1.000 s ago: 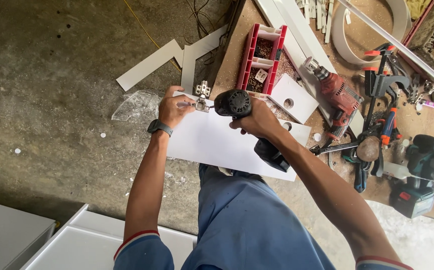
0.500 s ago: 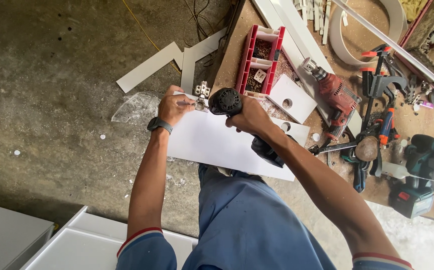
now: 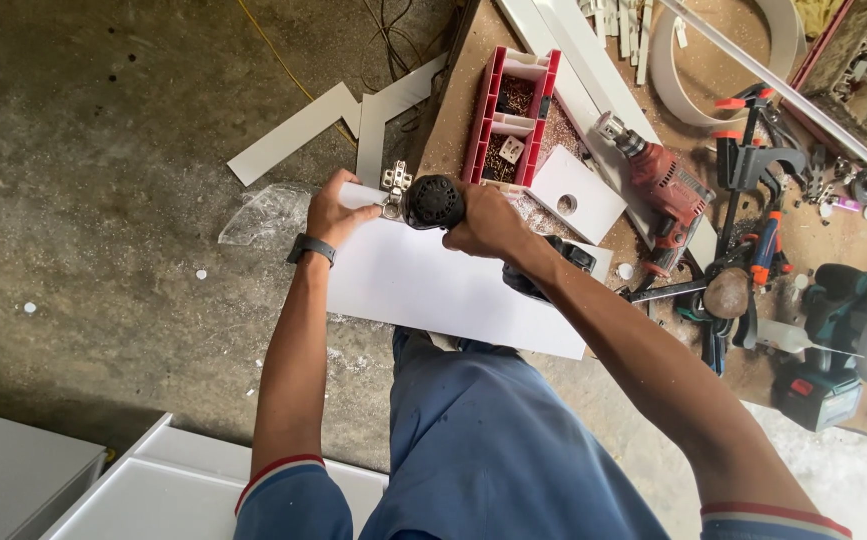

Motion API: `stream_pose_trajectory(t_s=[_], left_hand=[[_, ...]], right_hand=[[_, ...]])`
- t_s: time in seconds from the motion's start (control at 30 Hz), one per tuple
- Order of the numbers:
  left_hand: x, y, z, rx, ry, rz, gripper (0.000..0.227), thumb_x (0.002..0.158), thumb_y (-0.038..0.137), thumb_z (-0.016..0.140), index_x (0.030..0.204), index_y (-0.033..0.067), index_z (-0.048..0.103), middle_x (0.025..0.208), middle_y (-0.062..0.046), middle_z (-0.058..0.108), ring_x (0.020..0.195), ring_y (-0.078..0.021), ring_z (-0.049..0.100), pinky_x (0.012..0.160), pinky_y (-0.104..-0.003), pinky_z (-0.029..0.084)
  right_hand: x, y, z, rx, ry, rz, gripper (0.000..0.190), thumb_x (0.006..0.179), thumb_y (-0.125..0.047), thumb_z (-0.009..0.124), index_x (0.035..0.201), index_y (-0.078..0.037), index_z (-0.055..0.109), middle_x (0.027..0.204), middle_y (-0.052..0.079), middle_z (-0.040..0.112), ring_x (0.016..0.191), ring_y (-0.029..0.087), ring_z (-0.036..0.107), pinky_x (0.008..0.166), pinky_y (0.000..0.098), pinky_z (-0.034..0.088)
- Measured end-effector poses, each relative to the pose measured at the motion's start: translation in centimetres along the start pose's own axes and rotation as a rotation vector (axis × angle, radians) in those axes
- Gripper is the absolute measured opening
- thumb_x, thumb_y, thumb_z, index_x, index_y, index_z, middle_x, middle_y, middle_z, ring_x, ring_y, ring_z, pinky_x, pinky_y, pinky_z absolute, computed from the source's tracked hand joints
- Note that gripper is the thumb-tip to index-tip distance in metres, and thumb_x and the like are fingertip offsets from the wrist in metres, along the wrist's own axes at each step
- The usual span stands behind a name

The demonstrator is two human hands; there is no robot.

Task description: Installing metal hinges onto white cabinet doors using a cordless drill.

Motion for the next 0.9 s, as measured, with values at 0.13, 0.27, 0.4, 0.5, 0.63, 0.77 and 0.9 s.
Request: stream_pose_trajectory(t_s=[0.13,0.27,0.4,0.5,0.63,0.77,0.9], left_hand=[[0.0,0.6,-0.2,-0.024,0.000,0.029,0.048,0.075,0.028,0.089,0.111,0.0129,0.062,0.108,-0.011,0.076,0.093,-0.0246,0.074,0.077,-0.040,0.060],[-0.2,1.0,-0.3,-0.034,0.012,0.061,0.045,0.074,0.026,0.089,0.108,0.0123,0.063,0.104,-0.010,0.077,0.091,-0.0242,0.075,0.075,-0.038,0.061],[-0.4,2.0,-0.4,-0.037,0.023,0.023,0.045,0.073,0.025,0.089,0.107,0.0126,0.063,0.103,-0.010,0.077,0.090,-0.0244,0.076,0.074,-0.038,0.061],[-0.4,2.1,-0.3,0.011,0.039,-0.011,0.045,0.073,0.026,0.088,0.108,0.0127,0.063,0.103,-0.011,0.077,0.088,-0.0248,0.075,0.074,-0.038,0.060],[-0.5,3.3,-0.4,0.150,0.009,-0.082,0.052,0.072,0.033,0.086,0.112,0.0136,0.059,0.102,-0.011,0.075,0.086,-0.0265,0.073,0.070,-0.040,0.057],[0.4,2.5,0.1,0.264,-0.036,-0.111,0.060,0.072,0.041,0.086,0.114,0.0127,0.055,0.099,-0.012,0.073,0.083,-0.0266,0.071,0.067,-0.039,0.057],[0.3,2.7,0.0,0.260,-0.042,-0.116,0.062,0.071,0.042,0.087,0.114,0.0131,0.054,0.099,-0.011,0.073,0.083,-0.0257,0.070,0.066,-0.038,0.056]], right_hand=[[-0.6,-0.6,-0.4,0.005,-0.015,-0.016,0.074,0.068,-0.009,0.072,0.139,-0.015,0.056,0.079,0.015,0.074,0.065,0.030,0.072,0.066,0.0398,0.063],[-0.8,-1.8,-0.8,-0.026,-0.046,0.024,0.073,0.069,-0.009,0.071,0.140,-0.021,0.056,0.080,0.015,0.074,0.068,0.031,0.073,0.067,0.0417,0.064],[-0.7,-1.4,-0.6,-0.061,0.031,-0.136,0.072,0.067,-0.007,0.073,0.137,-0.022,0.060,0.084,0.015,0.075,0.073,0.032,0.074,0.070,0.0440,0.062],[-0.8,-1.7,-0.8,-0.061,0.015,-0.090,0.082,0.063,-0.007,0.076,0.141,-0.024,0.056,0.082,0.017,0.074,0.075,0.034,0.074,0.072,0.0447,0.061],[-0.8,-2.1,-0.8,-0.066,0.012,-0.132,0.081,0.064,-0.005,0.075,0.141,-0.025,0.057,0.080,0.017,0.075,0.072,0.033,0.074,0.070,0.0448,0.061],[-0.8,-3.0,-1.3,-0.124,-0.054,-0.061,0.083,0.067,-0.004,0.071,0.145,-0.026,0.053,0.077,0.017,0.074,0.064,0.033,0.073,0.062,0.0435,0.063],[-0.4,-2.1,-0.7,-0.067,-0.004,-0.130,0.081,0.064,-0.004,0.072,0.141,-0.024,0.057,0.077,0.016,0.074,0.064,0.032,0.073,0.061,0.0441,0.061]])
Point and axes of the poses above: each hand's wrist, its own x-axis towards the middle knuckle, its own z-axis out of the palm, y = z × x, the point moved 2 cm from there along x, towards the middle knuckle
